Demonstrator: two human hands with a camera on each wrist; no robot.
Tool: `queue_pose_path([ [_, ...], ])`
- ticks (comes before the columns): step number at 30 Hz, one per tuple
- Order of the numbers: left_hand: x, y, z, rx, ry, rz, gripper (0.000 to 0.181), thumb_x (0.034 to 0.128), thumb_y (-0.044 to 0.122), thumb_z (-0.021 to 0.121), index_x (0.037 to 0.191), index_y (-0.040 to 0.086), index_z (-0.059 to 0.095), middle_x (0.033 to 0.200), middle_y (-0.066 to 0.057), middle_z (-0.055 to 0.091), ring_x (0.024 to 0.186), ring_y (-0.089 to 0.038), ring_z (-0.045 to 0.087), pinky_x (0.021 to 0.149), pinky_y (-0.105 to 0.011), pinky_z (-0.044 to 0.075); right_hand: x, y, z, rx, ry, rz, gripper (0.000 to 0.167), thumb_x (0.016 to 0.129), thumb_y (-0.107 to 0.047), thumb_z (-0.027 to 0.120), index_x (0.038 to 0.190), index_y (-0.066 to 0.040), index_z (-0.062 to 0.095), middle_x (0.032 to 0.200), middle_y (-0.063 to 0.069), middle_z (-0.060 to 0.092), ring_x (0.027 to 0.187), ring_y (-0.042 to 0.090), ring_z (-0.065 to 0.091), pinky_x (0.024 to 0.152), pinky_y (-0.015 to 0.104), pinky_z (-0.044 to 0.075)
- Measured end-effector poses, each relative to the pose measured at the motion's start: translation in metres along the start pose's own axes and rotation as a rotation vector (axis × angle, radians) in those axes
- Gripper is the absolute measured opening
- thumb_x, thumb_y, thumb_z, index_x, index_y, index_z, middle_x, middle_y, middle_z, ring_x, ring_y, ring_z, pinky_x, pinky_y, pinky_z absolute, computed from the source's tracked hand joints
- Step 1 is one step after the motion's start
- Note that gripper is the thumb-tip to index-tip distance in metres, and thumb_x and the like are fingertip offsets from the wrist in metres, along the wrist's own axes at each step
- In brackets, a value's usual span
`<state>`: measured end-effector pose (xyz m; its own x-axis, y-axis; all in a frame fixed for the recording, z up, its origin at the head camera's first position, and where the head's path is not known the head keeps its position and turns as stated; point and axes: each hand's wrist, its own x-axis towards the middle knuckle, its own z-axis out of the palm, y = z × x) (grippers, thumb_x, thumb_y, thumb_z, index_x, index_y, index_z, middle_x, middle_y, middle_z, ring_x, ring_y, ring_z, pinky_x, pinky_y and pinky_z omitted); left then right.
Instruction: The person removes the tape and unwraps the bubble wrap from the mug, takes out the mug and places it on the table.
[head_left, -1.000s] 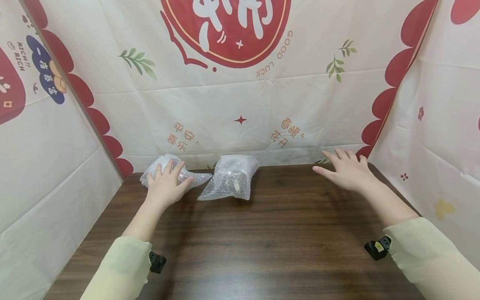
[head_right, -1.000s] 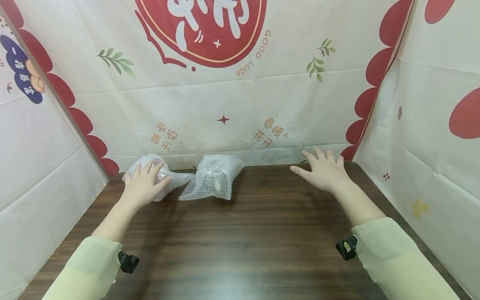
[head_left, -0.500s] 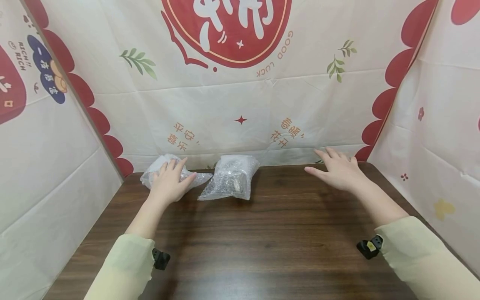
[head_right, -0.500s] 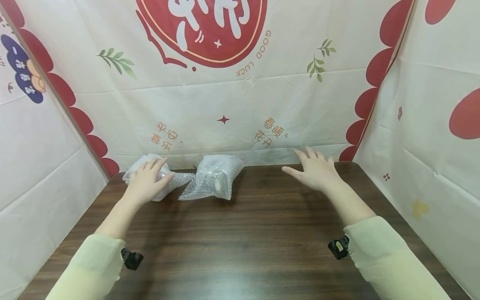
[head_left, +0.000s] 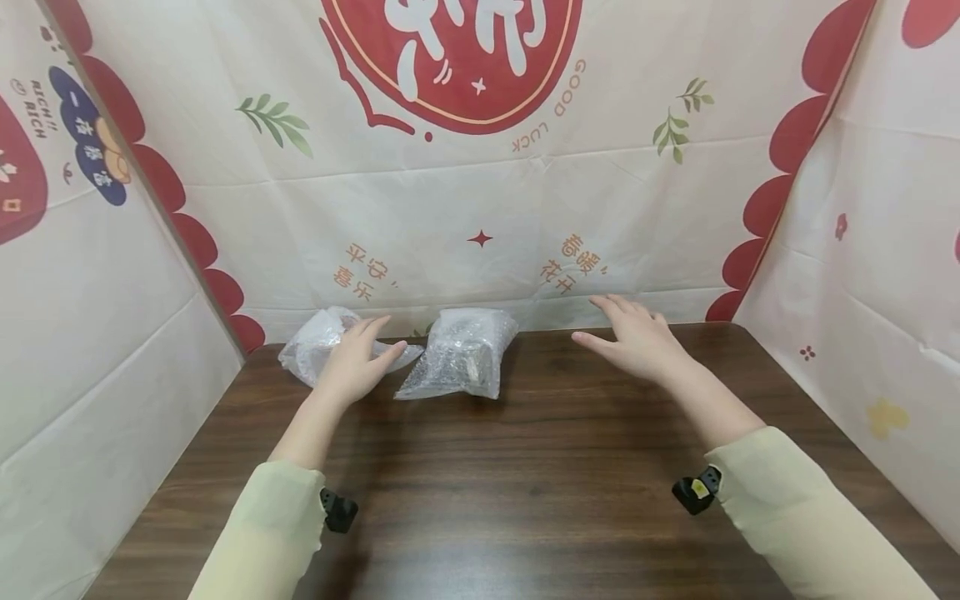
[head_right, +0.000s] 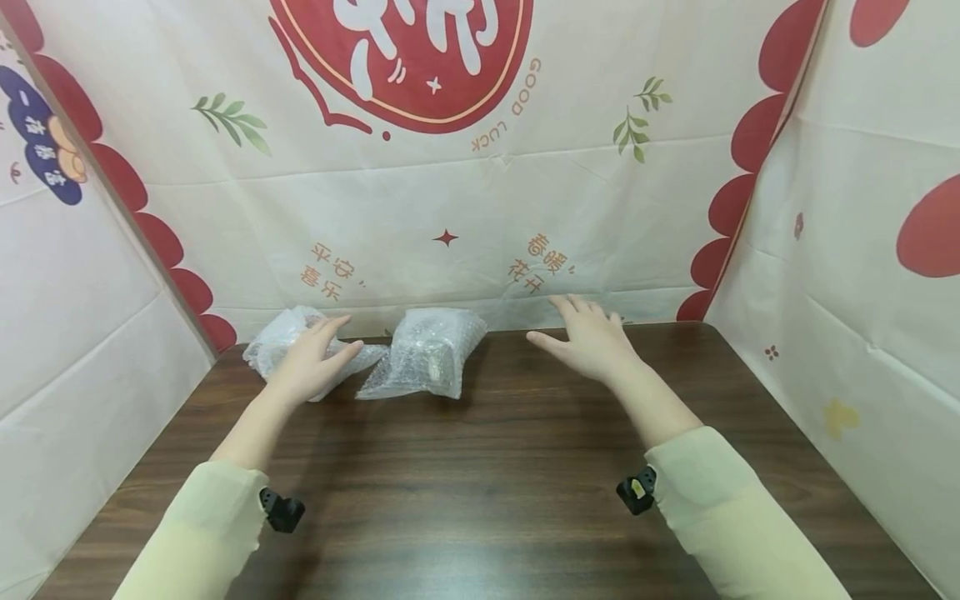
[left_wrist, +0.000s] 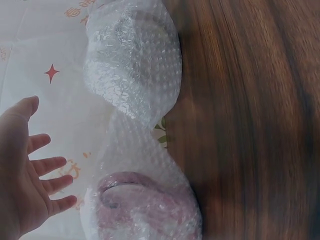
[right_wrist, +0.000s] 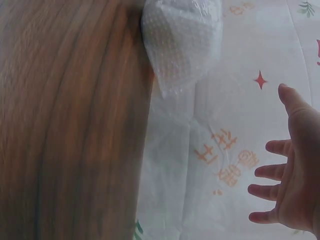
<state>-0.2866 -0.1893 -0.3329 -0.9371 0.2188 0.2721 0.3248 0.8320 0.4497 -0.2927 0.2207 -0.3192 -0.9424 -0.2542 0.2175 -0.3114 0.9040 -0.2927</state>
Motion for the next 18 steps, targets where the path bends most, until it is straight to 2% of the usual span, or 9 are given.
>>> queue_pose_path([
  [5, 0.005, -0.001, 0.007, -0.118, -0.011, -0.009, 0.068, 0.0979, 0.046, 0.048, 0.147, 0.001, 0.032, 0.15, -0.02, 0.032, 0.138, -0.038, 0.025, 0.11, -0.054, 0.021, 0.007, -0.012, 0.014, 0.067, 0.017, -0.015, 0.085, 0.09, -0.063, 0.051, 0.15, -0.008, 0.026, 0.15, 0.016, 0.033, 0.136, 0.038, 0.029, 0.102, 0.069, 0.014],
  [9, 0.008, 0.001, 0.015, -0.195, 0.008, -0.021, 0.069, 0.0978, 0.044, 0.05, 0.148, 0.0, 0.029, 0.151, -0.021, 0.029, 0.138, -0.037, 0.024, 0.11, -0.053, 0.021, 0.01, -0.022, 0.023, 0.107, 0.032, -0.042, 0.085, 0.09, -0.064, 0.05, 0.15, -0.008, 0.027, 0.15, 0.016, 0.034, 0.136, 0.037, 0.028, 0.104, 0.067, 0.016],
  [13, 0.012, 0.003, 0.023, -0.248, 0.025, -0.034, 0.07, 0.0974, 0.042, 0.051, 0.148, 0.0, 0.028, 0.151, -0.021, 0.027, 0.139, -0.037, 0.023, 0.111, -0.052, 0.02, 0.012, -0.032, 0.031, 0.164, 0.042, -0.056, 0.083, 0.09, -0.06, 0.053, 0.149, -0.007, 0.029, 0.15, 0.017, 0.034, 0.137, 0.036, 0.028, 0.105, 0.064, 0.019],
  [18, 0.015, 0.005, 0.032, -0.294, 0.029, -0.045, 0.07, 0.0973, 0.041, 0.052, 0.149, 0.001, 0.026, 0.149, -0.021, 0.032, 0.136, -0.037, 0.03, 0.11, -0.051, 0.023, 0.013, -0.042, 0.042, 0.251, 0.03, -0.041, 0.085, 0.089, -0.061, 0.053, 0.15, -0.007, 0.028, 0.151, 0.017, 0.032, 0.137, 0.036, 0.028, 0.107, 0.058, 0.023],
])
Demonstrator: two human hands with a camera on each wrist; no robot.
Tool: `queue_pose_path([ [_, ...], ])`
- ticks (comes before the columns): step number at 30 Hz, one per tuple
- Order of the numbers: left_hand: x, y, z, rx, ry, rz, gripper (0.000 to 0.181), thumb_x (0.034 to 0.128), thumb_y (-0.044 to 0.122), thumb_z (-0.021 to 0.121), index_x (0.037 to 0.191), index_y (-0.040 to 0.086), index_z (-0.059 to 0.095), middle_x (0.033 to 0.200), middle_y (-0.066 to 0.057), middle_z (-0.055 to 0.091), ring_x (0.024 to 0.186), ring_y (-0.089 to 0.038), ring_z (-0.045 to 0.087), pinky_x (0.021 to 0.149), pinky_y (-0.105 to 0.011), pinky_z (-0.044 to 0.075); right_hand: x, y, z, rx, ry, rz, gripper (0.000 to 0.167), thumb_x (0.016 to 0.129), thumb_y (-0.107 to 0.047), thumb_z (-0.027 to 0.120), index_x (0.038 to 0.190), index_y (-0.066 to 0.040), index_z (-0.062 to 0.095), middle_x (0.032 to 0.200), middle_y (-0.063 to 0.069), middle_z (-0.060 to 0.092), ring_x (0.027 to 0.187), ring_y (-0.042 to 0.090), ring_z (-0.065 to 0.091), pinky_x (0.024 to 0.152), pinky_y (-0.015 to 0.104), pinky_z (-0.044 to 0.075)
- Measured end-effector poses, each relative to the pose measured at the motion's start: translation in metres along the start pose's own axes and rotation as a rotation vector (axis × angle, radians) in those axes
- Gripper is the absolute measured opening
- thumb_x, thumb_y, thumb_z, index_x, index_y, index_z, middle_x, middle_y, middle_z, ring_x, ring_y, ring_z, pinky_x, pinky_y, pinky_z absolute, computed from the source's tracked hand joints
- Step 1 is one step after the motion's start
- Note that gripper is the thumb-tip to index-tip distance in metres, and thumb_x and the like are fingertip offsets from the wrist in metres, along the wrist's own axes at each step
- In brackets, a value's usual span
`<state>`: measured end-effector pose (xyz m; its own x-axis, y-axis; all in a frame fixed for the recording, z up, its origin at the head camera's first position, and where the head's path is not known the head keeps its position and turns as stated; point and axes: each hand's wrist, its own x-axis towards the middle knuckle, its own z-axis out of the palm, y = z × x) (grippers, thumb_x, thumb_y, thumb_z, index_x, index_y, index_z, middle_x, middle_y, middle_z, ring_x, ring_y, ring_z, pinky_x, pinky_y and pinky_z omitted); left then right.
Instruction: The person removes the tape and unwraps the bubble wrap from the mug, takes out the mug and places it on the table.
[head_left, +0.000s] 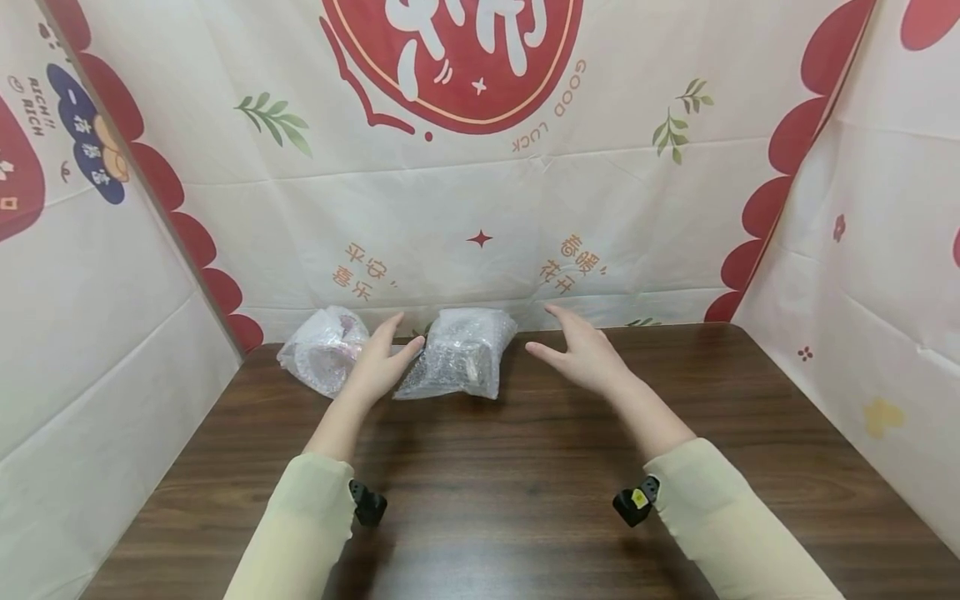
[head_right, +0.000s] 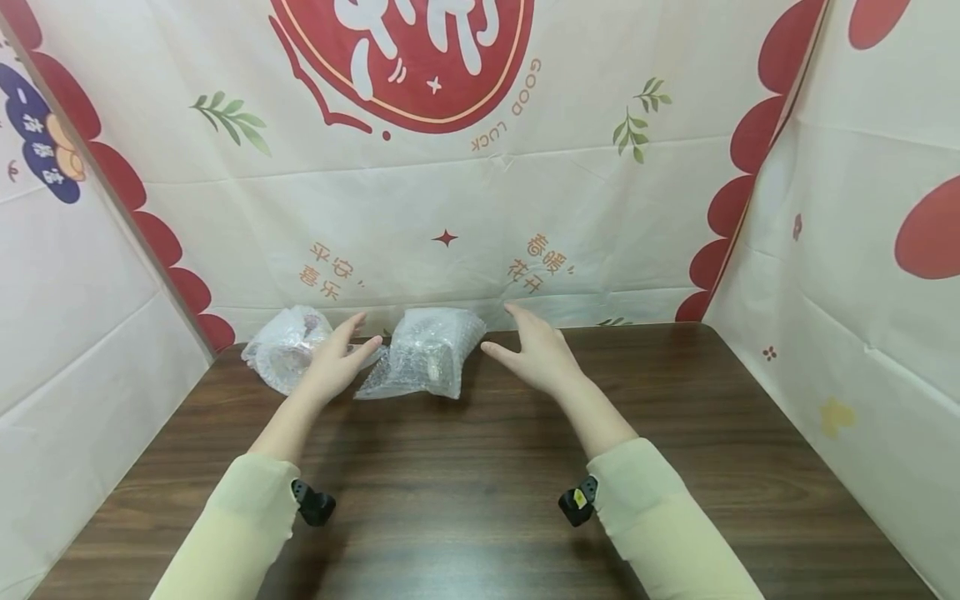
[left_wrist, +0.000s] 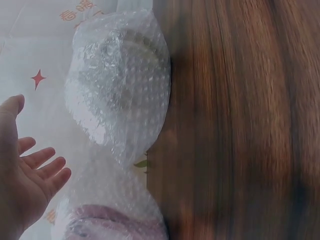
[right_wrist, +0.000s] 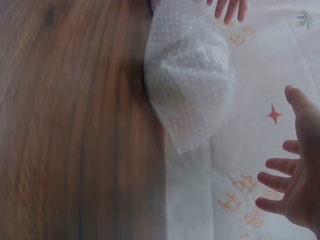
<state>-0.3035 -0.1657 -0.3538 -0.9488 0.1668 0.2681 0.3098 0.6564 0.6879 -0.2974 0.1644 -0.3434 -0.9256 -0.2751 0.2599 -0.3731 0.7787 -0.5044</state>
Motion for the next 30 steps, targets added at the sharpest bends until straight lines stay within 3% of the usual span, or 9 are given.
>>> queue_pose_path([
  [9, 0.002, 0.004, 0.009, -0.099, 0.004, -0.028, 0.071, 0.0978, 0.042, 0.051, 0.15, 0.002, 0.023, 0.147, -0.023, 0.034, 0.13, -0.04, 0.038, 0.103, -0.053, 0.035, 0.002, -0.004, 0.026, 0.135, 0.005, 0.017, 0.084, 0.089, -0.056, 0.058, 0.149, -0.006, 0.028, 0.151, 0.015, 0.031, 0.138, 0.033, 0.027, 0.109, 0.051, 0.025],
  [15, 0.005, 0.002, 0.017, -0.129, 0.003, -0.013, 0.077, 0.0972, 0.046, 0.049, 0.149, -0.003, 0.021, 0.147, -0.027, 0.031, 0.132, -0.042, 0.033, 0.104, -0.055, 0.033, 0.008, -0.011, 0.05, 0.204, 0.029, 0.012, 0.082, 0.088, -0.047, 0.064, 0.149, -0.006, 0.029, 0.15, 0.015, 0.033, 0.137, 0.032, 0.03, 0.109, 0.048, 0.026],
  [20, 0.008, -0.005, 0.021, -0.164, -0.003, -0.041, 0.074, 0.0983, 0.042, 0.049, 0.15, 0.0, 0.019, 0.15, -0.025, 0.026, 0.135, -0.041, 0.029, 0.105, -0.054, 0.031, 0.014, -0.016, 0.073, 0.285, 0.031, 0.019, 0.084, 0.087, -0.045, 0.068, 0.15, -0.007, 0.027, 0.149, 0.015, 0.035, 0.131, 0.033, 0.038, 0.105, 0.05, 0.033],
  [24, 0.011, -0.007, 0.027, -0.19, 0.001, -0.064, 0.072, 0.098, 0.04, 0.051, 0.151, 0.002, 0.02, 0.15, -0.024, 0.027, 0.134, -0.04, 0.032, 0.106, -0.052, 0.031, 0.016, -0.017, 0.085, 0.34, 0.035, 0.03, 0.09, 0.084, -0.043, 0.072, 0.151, -0.008, 0.024, 0.15, 0.013, 0.033, 0.128, 0.034, 0.042, 0.1, 0.053, 0.038],
  [30, 0.019, 0.001, 0.04, -0.263, 0.005, -0.047, 0.071, 0.0975, 0.036, 0.054, 0.15, 0.001, 0.021, 0.15, -0.025, 0.027, 0.131, -0.041, 0.037, 0.105, -0.049, 0.034, 0.016, -0.016, 0.098, 0.4, 0.051, 0.054, 0.098, 0.083, -0.04, 0.075, 0.153, -0.007, 0.015, 0.154, 0.016, 0.023, 0.128, 0.038, 0.042, 0.099, 0.056, 0.038],
])
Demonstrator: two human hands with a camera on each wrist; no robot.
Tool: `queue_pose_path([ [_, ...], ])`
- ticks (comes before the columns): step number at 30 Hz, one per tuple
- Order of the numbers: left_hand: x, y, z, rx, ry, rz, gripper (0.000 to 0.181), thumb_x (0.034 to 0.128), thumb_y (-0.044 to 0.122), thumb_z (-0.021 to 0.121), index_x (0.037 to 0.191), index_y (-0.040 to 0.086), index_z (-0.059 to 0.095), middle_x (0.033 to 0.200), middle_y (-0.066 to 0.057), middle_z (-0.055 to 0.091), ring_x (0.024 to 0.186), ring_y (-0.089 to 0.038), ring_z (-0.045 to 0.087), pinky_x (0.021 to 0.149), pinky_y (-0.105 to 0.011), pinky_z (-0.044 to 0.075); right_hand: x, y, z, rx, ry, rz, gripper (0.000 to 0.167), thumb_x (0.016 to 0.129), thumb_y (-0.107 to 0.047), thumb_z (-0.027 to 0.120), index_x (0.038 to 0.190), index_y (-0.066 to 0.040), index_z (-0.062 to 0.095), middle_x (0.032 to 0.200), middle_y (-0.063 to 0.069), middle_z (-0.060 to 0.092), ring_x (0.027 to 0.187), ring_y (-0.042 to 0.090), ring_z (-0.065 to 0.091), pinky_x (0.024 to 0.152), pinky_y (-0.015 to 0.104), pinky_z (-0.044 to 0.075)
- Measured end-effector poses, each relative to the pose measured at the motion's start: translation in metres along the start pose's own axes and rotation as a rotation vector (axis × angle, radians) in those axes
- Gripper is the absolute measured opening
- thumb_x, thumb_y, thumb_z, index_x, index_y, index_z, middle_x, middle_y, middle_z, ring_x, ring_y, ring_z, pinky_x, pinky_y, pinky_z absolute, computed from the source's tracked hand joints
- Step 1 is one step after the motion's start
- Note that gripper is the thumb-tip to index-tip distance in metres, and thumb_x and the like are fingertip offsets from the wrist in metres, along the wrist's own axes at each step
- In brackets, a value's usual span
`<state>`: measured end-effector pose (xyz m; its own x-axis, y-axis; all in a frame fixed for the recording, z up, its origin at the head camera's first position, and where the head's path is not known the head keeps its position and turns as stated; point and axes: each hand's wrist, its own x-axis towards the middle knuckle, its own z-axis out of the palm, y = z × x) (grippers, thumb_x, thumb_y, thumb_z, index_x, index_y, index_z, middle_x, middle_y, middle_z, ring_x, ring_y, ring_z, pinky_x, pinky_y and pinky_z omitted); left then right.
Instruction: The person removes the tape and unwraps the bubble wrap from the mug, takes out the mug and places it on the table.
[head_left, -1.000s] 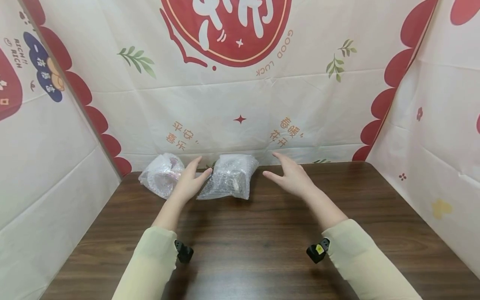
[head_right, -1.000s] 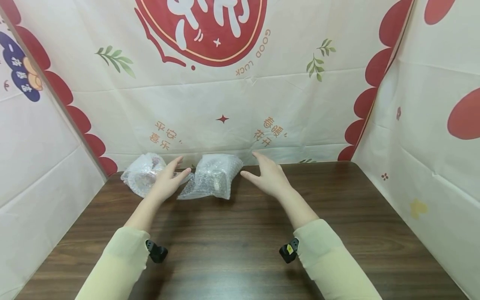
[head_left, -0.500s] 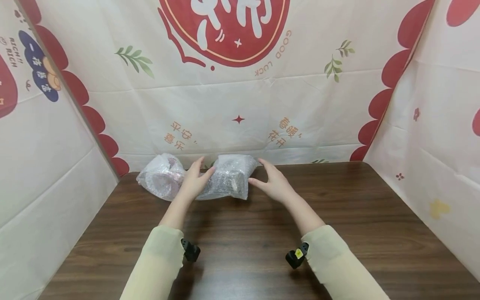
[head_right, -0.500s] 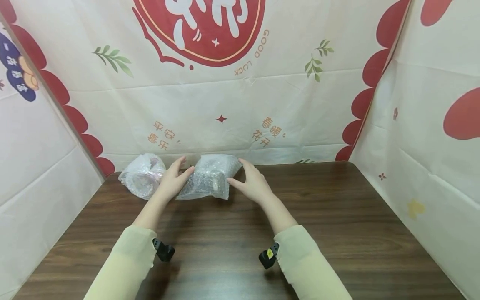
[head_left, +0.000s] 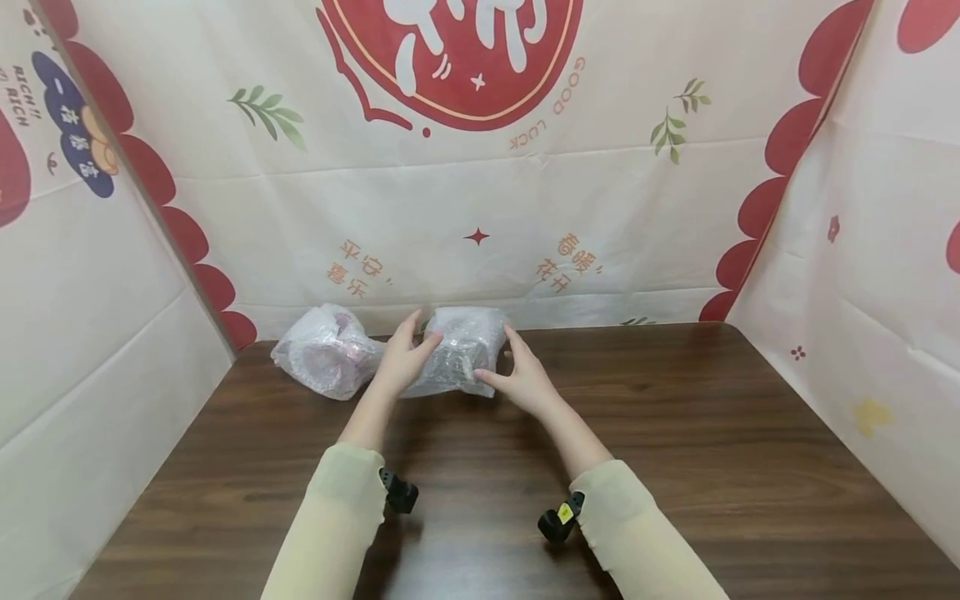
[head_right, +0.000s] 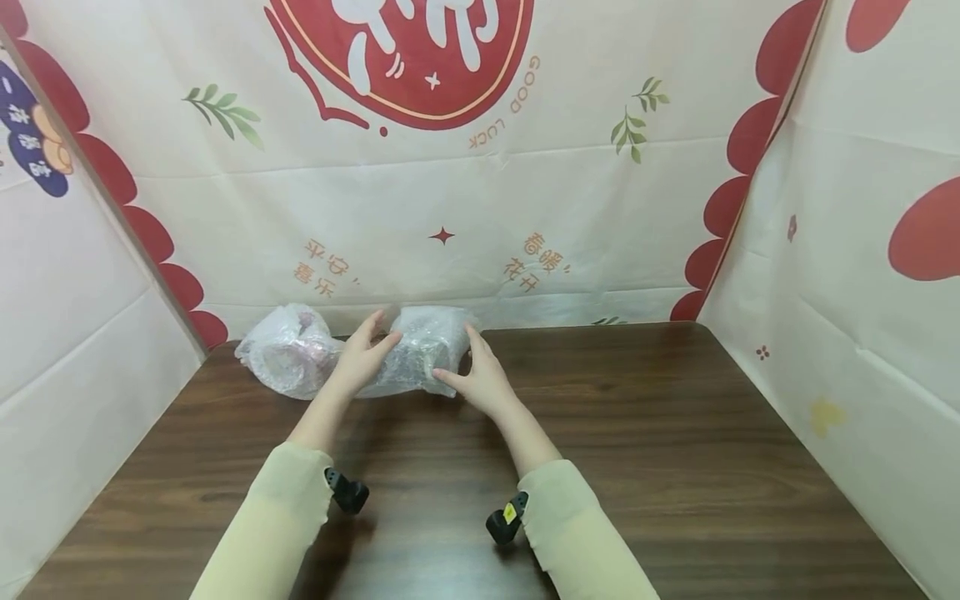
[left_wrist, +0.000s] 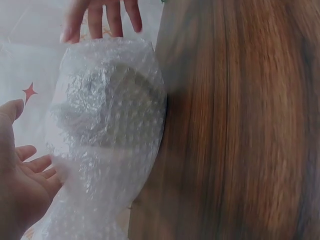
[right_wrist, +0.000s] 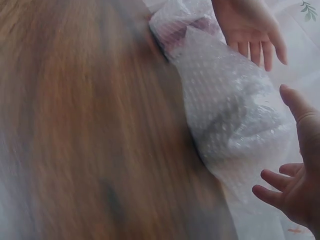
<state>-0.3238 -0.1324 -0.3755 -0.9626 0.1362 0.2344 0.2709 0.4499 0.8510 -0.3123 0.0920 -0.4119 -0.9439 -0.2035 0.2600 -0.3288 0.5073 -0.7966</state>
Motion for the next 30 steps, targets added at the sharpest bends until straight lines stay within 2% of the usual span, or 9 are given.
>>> queue_pose_path([
  [7, 0.007, -0.006, 0.014, -0.07, 0.006, 0.016, 0.07, 0.097, 0.033, 0.056, 0.149, 0.0, 0.024, 0.151, -0.021, 0.029, 0.137, -0.034, 0.031, 0.109, -0.041, 0.03, -0.003, 0.001, 0.013, 0.076, 0.005, 0.021, 0.105, 0.081, -0.041, 0.076, 0.154, -0.008, 0.008, 0.154, 0.02, 0.018, 0.132, 0.041, 0.033, 0.103, 0.055, 0.034],
  [10, 0.008, -0.007, 0.016, -0.062, 0.017, 0.004, 0.07, 0.0955, 0.033, 0.058, 0.149, 0.001, 0.026, 0.152, -0.019, 0.029, 0.136, -0.033, 0.031, 0.109, -0.041, 0.03, -0.003, 0.0, 0.018, 0.097, 0.014, 0.021, 0.106, 0.081, -0.04, 0.076, 0.154, -0.011, 0.006, 0.156, 0.018, 0.014, 0.137, 0.039, 0.025, 0.107, 0.053, 0.028],
  [14, 0.009, -0.007, 0.016, -0.007, 0.019, -0.014, 0.074, 0.0926, 0.035, 0.06, 0.149, 0.002, 0.027, 0.15, -0.021, 0.03, 0.135, -0.036, 0.032, 0.109, -0.045, 0.029, -0.003, 0.001, 0.022, 0.105, 0.026, 0.007, 0.105, 0.081, -0.034, 0.078, 0.155, -0.012, 0.005, 0.157, 0.018, 0.012, 0.14, 0.036, 0.018, 0.11, 0.052, 0.022],
  [18, 0.008, -0.007, 0.015, 0.032, -0.024, -0.041, 0.079, 0.0903, 0.038, 0.063, 0.15, 0.003, 0.026, 0.151, -0.021, 0.03, 0.137, -0.036, 0.029, 0.109, -0.049, 0.027, -0.003, 0.003, 0.026, 0.146, 0.022, 0.009, 0.104, 0.083, -0.029, 0.077, 0.155, -0.014, 0.003, 0.157, 0.019, 0.009, 0.136, 0.043, 0.024, 0.107, 0.052, 0.028],
  [22, 0.005, -0.008, 0.013, 0.027, -0.07, -0.051, 0.08, 0.0899, 0.038, 0.064, 0.15, 0.004, 0.024, 0.151, -0.02, 0.029, 0.137, -0.036, 0.029, 0.108, -0.051, 0.028, -0.003, 0.006, 0.028, 0.17, 0.009, 0.04, 0.105, 0.083, -0.032, 0.076, 0.155, -0.017, 0.0, 0.157, 0.02, 0.008, 0.129, 0.05, 0.032, 0.101, 0.056, 0.035],
  [30, 0.006, -0.009, 0.011, 0.04, -0.078, -0.021, 0.079, 0.09, 0.033, 0.066, 0.15, 0.001, 0.025, 0.148, -0.022, 0.033, 0.135, -0.036, 0.033, 0.109, -0.048, 0.028, -0.002, 0.007, 0.03, 0.183, 0.017, 0.065, 0.104, 0.083, -0.03, 0.076, 0.155, -0.018, 0.003, 0.155, 0.022, 0.015, 0.124, 0.05, 0.039, 0.098, 0.056, 0.039],
])
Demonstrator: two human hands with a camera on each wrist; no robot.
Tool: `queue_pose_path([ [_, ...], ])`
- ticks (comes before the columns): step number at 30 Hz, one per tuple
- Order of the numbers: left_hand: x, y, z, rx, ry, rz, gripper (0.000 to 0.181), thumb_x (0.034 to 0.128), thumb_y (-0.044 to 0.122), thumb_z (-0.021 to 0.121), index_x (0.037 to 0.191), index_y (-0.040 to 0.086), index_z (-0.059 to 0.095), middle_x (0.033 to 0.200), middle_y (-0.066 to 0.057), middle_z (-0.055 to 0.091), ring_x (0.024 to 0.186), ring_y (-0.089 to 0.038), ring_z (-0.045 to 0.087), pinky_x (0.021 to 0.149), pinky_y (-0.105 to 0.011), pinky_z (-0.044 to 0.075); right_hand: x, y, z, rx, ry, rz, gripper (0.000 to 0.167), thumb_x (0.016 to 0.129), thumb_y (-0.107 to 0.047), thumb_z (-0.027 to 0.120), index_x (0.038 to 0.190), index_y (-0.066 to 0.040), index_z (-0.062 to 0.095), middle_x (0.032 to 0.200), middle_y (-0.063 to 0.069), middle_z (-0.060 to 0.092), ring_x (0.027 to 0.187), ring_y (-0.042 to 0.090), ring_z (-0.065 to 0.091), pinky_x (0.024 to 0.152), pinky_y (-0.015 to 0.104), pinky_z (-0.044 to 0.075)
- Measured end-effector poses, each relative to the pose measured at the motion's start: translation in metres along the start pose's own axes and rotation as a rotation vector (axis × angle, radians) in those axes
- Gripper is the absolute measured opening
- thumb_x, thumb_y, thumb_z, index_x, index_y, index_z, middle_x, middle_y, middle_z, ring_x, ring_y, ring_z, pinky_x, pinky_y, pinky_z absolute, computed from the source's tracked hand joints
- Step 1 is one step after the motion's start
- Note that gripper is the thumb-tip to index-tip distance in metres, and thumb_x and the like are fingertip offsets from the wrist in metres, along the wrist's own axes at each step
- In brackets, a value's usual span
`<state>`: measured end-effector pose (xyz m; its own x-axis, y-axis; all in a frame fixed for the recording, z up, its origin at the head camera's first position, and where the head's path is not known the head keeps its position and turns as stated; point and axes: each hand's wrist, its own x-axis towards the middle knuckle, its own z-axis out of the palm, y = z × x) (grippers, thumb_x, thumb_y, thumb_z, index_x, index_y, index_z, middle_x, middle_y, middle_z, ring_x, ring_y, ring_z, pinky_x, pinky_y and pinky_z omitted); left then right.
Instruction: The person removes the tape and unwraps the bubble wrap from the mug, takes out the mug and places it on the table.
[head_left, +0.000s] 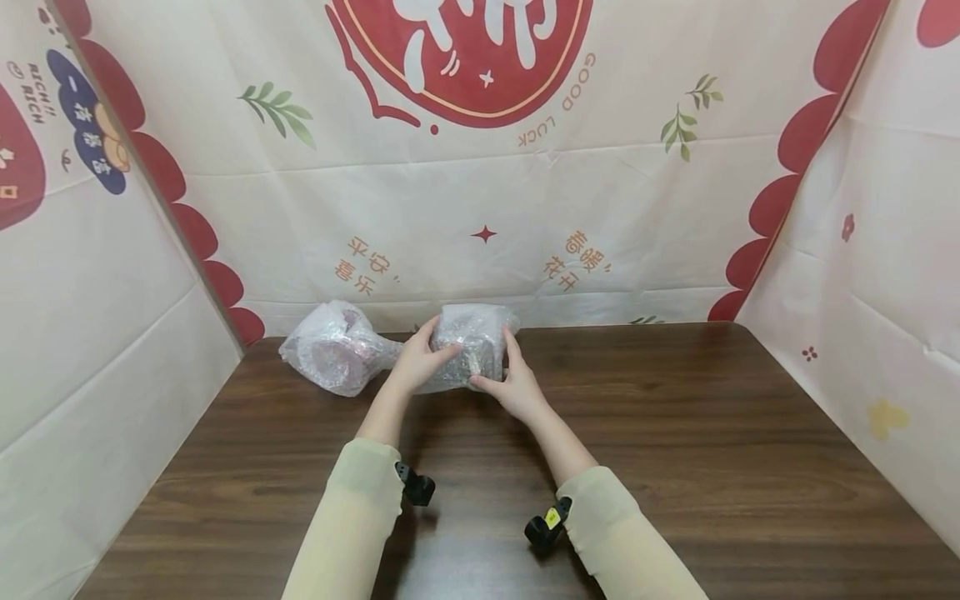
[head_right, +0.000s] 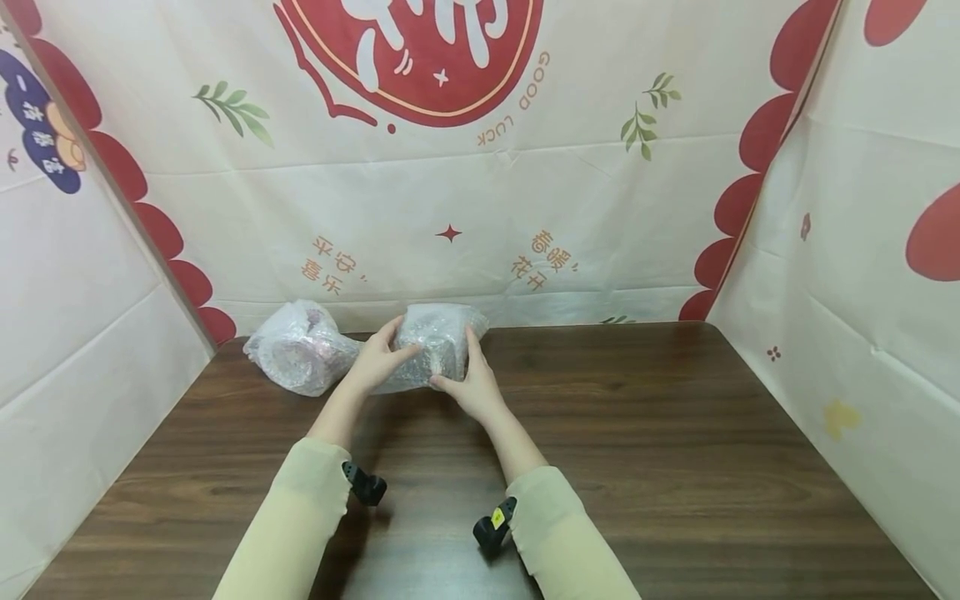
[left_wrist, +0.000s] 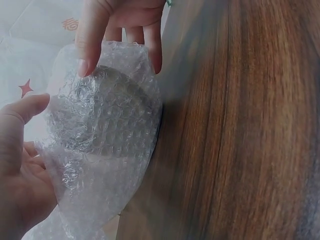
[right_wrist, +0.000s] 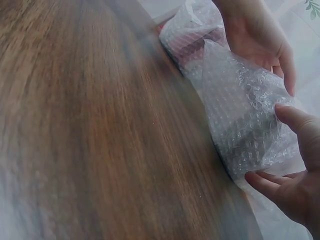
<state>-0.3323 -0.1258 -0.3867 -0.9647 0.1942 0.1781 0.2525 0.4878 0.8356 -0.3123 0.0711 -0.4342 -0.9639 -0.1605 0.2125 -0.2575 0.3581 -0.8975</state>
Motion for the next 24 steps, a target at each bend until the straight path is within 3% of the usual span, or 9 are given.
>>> queue_pose_path([
  [12, 0.0048, 0.0014, 0.003, 0.043, 0.028, 0.023, 0.077, 0.0885, 0.027, 0.07, 0.147, -0.003, 0.029, 0.146, -0.022, 0.038, 0.133, -0.034, 0.037, 0.109, -0.043, 0.028, 0.0011, -0.0004, -0.0004, 0.041, -0.005, 0.002, 0.1, 0.084, -0.022, 0.076, 0.155, -0.019, 0.005, 0.156, 0.021, 0.014, 0.118, 0.043, 0.051, 0.091, 0.047, 0.048],
  [24, 0.0054, 0.0001, 0.0048, -0.015, 0.054, -0.001, 0.079, 0.0866, 0.026, 0.072, 0.147, -0.002, 0.03, 0.145, -0.02, 0.039, 0.132, -0.033, 0.039, 0.107, -0.041, 0.033, -0.0001, -0.0077, 0.0, 0.1, -0.002, 0.019, 0.098, 0.084, -0.017, 0.074, 0.155, -0.018, 0.006, 0.157, 0.018, 0.008, 0.12, 0.046, 0.047, 0.089, 0.045, 0.049],
])
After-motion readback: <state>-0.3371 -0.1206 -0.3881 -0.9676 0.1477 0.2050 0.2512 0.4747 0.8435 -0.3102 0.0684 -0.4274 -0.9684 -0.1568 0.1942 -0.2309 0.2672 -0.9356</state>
